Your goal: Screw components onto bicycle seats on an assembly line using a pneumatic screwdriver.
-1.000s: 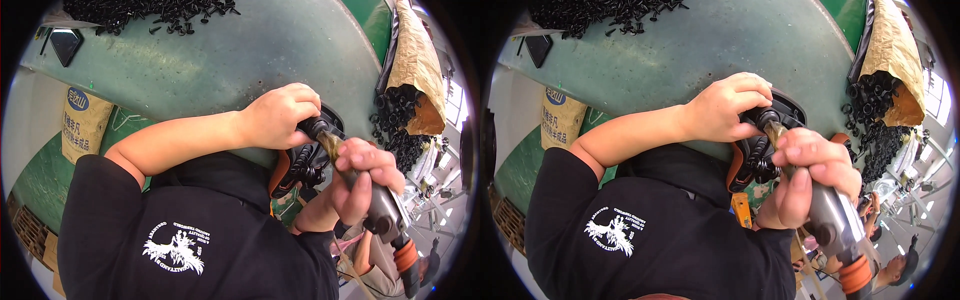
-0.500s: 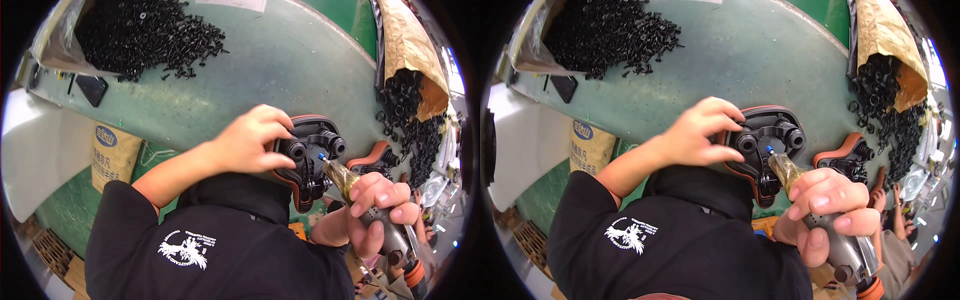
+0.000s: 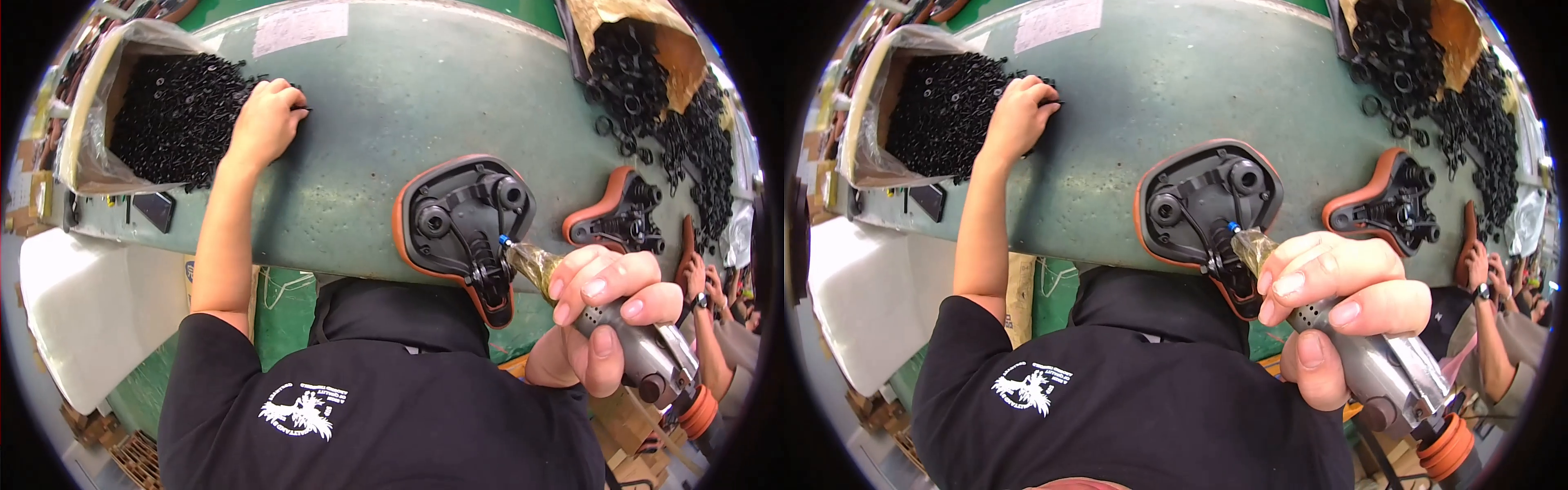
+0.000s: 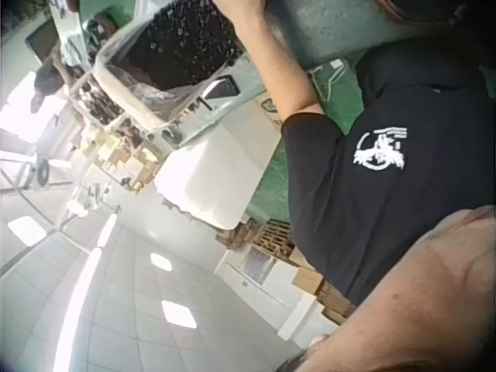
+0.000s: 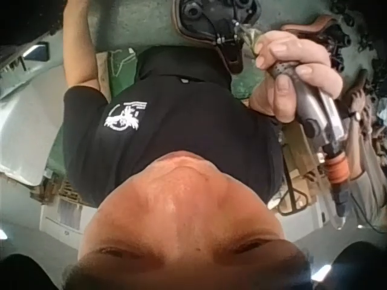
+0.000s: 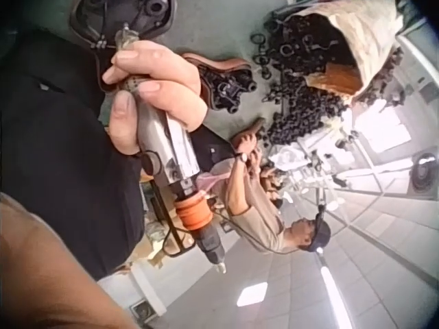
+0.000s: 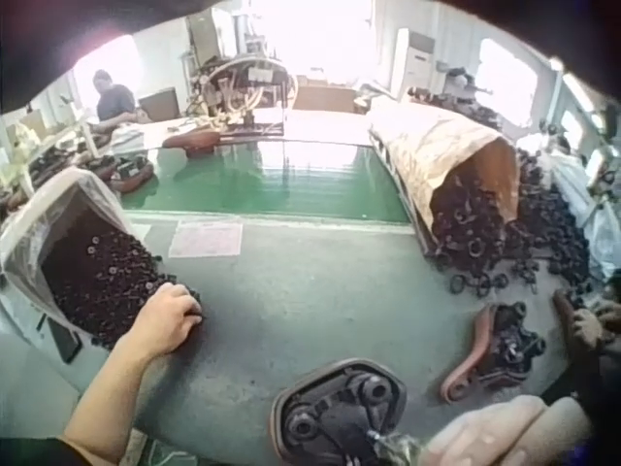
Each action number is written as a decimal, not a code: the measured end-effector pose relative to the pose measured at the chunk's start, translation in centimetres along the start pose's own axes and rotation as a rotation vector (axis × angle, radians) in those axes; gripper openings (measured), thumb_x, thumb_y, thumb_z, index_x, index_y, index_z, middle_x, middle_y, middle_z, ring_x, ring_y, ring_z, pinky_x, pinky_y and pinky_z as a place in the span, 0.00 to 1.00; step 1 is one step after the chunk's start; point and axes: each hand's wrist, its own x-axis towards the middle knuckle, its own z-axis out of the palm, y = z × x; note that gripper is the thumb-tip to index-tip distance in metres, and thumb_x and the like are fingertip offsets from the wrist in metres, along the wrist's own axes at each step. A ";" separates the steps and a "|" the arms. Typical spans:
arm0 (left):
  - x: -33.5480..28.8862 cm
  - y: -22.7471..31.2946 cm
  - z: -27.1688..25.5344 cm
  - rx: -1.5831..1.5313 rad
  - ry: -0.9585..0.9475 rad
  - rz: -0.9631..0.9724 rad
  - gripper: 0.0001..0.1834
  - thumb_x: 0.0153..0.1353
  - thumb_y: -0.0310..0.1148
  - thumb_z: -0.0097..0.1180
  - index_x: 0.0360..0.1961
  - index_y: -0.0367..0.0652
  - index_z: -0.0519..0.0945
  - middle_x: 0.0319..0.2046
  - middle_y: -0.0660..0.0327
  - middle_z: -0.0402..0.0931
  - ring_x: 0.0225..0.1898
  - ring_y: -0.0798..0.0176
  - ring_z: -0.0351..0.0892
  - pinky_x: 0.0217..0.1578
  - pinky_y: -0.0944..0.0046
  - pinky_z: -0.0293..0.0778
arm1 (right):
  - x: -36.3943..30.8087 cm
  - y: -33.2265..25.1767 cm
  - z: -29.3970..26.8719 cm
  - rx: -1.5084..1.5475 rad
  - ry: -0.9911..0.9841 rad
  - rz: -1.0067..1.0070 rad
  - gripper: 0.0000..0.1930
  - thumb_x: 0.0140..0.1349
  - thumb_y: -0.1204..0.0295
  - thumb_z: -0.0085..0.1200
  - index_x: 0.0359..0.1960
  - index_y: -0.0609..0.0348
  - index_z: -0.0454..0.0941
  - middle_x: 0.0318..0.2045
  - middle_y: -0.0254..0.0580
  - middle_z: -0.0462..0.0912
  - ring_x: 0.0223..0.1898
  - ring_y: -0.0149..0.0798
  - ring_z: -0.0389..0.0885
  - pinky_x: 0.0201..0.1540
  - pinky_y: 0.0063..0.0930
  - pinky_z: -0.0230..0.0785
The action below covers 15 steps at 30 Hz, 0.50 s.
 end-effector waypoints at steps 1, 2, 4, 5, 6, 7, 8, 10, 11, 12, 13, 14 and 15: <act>0.3 0.7 -0.7 0.014 -0.037 -0.017 0.08 0.57 0.29 0.72 0.34 0.38 0.85 0.38 0.56 0.81 0.47 0.48 0.79 0.50 0.53 0.77 | -0.1 -0.3 -0.2 -0.006 0.026 -0.005 0.16 0.65 0.80 0.57 0.50 0.55 0.67 0.44 0.54 0.79 0.31 0.38 0.83 0.39 0.40 0.81; 0.5 1.6 -1.2 0.021 -0.015 0.005 0.09 0.58 0.29 0.72 0.31 0.37 0.82 0.37 0.57 0.80 0.44 0.50 0.80 0.48 0.56 0.77 | -0.2 -0.5 -0.4 -0.019 0.043 0.000 0.16 0.65 0.80 0.57 0.50 0.55 0.67 0.44 0.54 0.79 0.31 0.38 0.83 0.39 0.40 0.81; 0.8 4.7 -1.4 -0.208 0.050 0.029 0.13 0.64 0.30 0.70 0.28 0.36 0.78 0.37 0.57 0.81 0.40 0.55 0.82 0.44 0.59 0.78 | -0.1 -1.1 -0.9 0.014 0.029 -0.038 0.14 0.64 0.74 0.56 0.50 0.54 0.69 0.44 0.45 0.78 0.28 0.34 0.82 0.35 0.34 0.76; 0.7 6.9 -0.7 -0.564 0.086 0.043 0.13 0.65 0.28 0.69 0.29 0.37 0.77 0.38 0.56 0.82 0.41 0.57 0.83 0.44 0.59 0.79 | 0.0 -1.5 -1.1 0.013 0.039 -0.035 0.14 0.63 0.76 0.58 0.49 0.54 0.71 0.44 0.42 0.79 0.27 0.33 0.83 0.34 0.32 0.78; 0.1 9.7 -0.3 -0.915 0.111 0.050 0.12 0.66 0.27 0.68 0.29 0.38 0.76 0.40 0.55 0.84 0.42 0.60 0.84 0.44 0.60 0.80 | -0.1 -1.7 -1.1 -0.004 0.065 -0.036 0.14 0.63 0.76 0.58 0.49 0.54 0.71 0.44 0.42 0.79 0.27 0.33 0.83 0.34 0.32 0.78; -0.5 13.1 -1.5 -1.287 -0.046 0.006 0.10 0.69 0.25 0.66 0.31 0.38 0.76 0.41 0.53 0.84 0.41 0.62 0.84 0.43 0.62 0.81 | -0.2 -1.8 -1.1 0.072 0.078 -0.086 0.14 0.63 0.77 0.59 0.49 0.54 0.72 0.45 0.42 0.80 0.27 0.33 0.84 0.35 0.31 0.80; -1.4 16.4 -2.8 -1.651 -0.218 -0.051 0.09 0.71 0.23 0.63 0.33 0.39 0.76 0.42 0.51 0.85 0.40 0.64 0.85 0.41 0.64 0.81 | -0.3 -2.0 -1.0 0.147 0.087 -0.138 0.14 0.63 0.78 0.59 0.49 0.55 0.73 0.45 0.42 0.80 0.27 0.34 0.84 0.35 0.31 0.81; -3.7 20.1 -3.6 -1.992 -0.395 -0.127 0.04 0.71 0.21 0.62 0.42 0.36 0.78 0.39 0.52 0.84 0.36 0.64 0.86 0.40 0.65 0.82 | 0.0 -2.5 -0.8 0.235 0.077 -0.161 0.15 0.61 0.79 0.63 0.48 0.57 0.75 0.43 0.42 0.84 0.29 0.35 0.87 0.35 0.32 0.84; -4.4 21.3 -3.7 -2.047 -0.503 -0.175 0.04 0.71 0.21 0.62 0.44 0.35 0.80 0.39 0.53 0.84 0.36 0.65 0.86 0.39 0.65 0.82 | 0.0 -2.7 -1.0 0.239 0.060 -0.160 0.16 0.61 0.79 0.65 0.48 0.57 0.74 0.42 0.42 0.84 0.29 0.36 0.88 0.35 0.32 0.85; -4.7 22.2 -3.5 -2.098 -0.617 -0.223 0.06 0.71 0.21 0.62 0.47 0.34 0.81 0.39 0.53 0.84 0.35 0.65 0.86 0.39 0.65 0.83 | -0.1 -3.0 -1.2 0.239 0.043 -0.160 0.16 0.61 0.79 0.67 0.48 0.57 0.74 0.41 0.41 0.85 0.29 0.36 0.88 0.35 0.32 0.86; -4.9 22.9 -2.6 -2.163 -0.622 -0.149 0.09 0.70 0.20 0.62 0.50 0.32 0.84 0.40 0.53 0.83 0.34 0.65 0.86 0.38 0.64 0.83 | -0.2 -3.2 -1.2 0.231 0.053 -0.168 0.16 0.61 0.79 0.67 0.48 0.57 0.74 0.41 0.41 0.85 0.29 0.36 0.88 0.35 0.32 0.86; -5.0 23.4 -2.3 -2.242 -0.628 -0.184 0.07 0.69 0.19 0.63 0.46 0.31 0.86 0.41 0.53 0.83 0.35 0.64 0.86 0.38 0.64 0.84 | -0.3 -3.3 -1.0 0.234 0.056 -0.159 0.16 0.62 0.79 0.67 0.48 0.57 0.74 0.40 0.41 0.85 0.30 0.36 0.88 0.35 0.33 0.86; -4.7 23.6 -2.1 -2.227 -0.630 -0.175 0.07 0.68 0.19 0.64 0.46 0.31 0.86 0.41 0.52 0.83 0.35 0.64 0.86 0.37 0.64 0.84 | -0.5 -3.5 -1.0 0.228 0.064 -0.149 0.17 0.62 0.78 0.68 0.48 0.57 0.74 0.40 0.41 0.85 0.30 0.37 0.88 0.35 0.34 0.86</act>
